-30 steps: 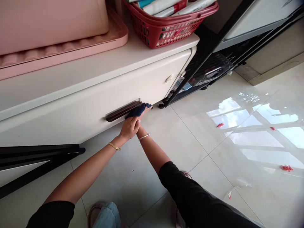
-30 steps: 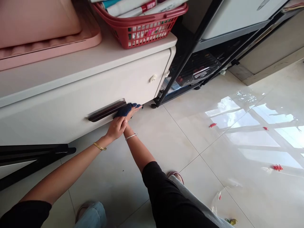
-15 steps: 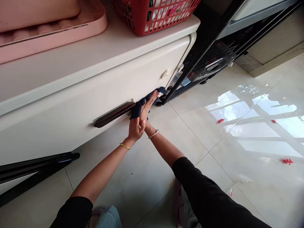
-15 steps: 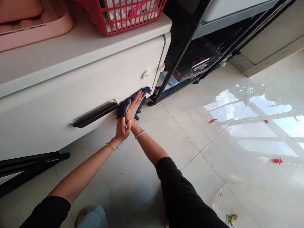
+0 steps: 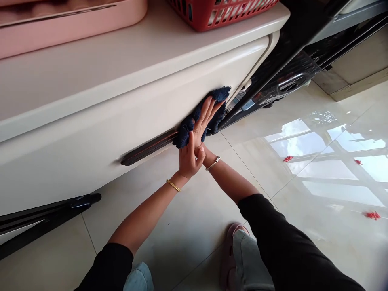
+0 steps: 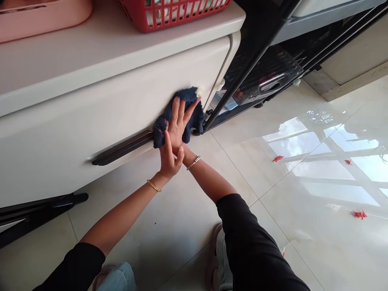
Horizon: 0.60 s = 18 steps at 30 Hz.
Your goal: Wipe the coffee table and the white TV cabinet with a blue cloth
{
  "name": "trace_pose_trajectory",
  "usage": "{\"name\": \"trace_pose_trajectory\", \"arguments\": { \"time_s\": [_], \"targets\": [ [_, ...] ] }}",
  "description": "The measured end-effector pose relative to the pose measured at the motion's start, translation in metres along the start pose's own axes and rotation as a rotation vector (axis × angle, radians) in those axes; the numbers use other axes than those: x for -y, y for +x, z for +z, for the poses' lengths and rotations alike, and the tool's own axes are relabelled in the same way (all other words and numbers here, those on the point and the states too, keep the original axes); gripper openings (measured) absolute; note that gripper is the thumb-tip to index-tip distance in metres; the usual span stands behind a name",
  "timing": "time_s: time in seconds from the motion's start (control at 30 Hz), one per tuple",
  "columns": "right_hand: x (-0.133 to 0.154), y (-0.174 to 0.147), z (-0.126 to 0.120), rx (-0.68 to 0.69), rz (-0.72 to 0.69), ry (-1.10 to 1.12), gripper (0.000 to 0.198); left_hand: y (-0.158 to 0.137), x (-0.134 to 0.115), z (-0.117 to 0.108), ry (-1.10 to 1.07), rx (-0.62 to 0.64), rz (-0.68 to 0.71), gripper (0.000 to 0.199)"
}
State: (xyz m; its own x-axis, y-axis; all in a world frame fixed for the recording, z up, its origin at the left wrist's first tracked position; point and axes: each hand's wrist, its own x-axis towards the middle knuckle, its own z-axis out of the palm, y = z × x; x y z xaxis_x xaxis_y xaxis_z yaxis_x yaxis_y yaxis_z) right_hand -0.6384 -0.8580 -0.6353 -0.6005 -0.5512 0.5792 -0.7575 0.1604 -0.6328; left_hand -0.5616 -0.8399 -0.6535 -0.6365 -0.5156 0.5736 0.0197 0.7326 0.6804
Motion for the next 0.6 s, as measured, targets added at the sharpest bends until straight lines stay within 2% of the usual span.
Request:
{"name": "trace_pose_trajectory", "arguments": {
  "time_s": [0.1,0.23,0.4,0.5,0.6],
  "targets": [
    [-0.033,0.021,0.004,0.083,-0.028,-0.220,0.052,-0.017,0.028,0.002,0.029,0.022,0.011,0.077],
    [-0.055,0.005,0.021,0.260,-0.136,-0.273,0.040,-0.045,0.056,0.007,0.079,0.017,-0.035,0.080],
    [-0.066,-0.020,0.040,0.430,-0.171,-0.227,0.033,-0.071,0.074,0.009,0.170,0.002,-0.067,0.076],
    [-0.065,-0.031,0.044,0.549,-0.186,-0.229,0.034,-0.083,0.083,0.005,0.212,0.055,-0.109,0.075],
    [-0.060,-0.043,0.042,0.577,-0.156,-0.269,0.037,-0.091,0.088,-0.004,0.227,0.124,-0.115,0.074]
  ]
}}
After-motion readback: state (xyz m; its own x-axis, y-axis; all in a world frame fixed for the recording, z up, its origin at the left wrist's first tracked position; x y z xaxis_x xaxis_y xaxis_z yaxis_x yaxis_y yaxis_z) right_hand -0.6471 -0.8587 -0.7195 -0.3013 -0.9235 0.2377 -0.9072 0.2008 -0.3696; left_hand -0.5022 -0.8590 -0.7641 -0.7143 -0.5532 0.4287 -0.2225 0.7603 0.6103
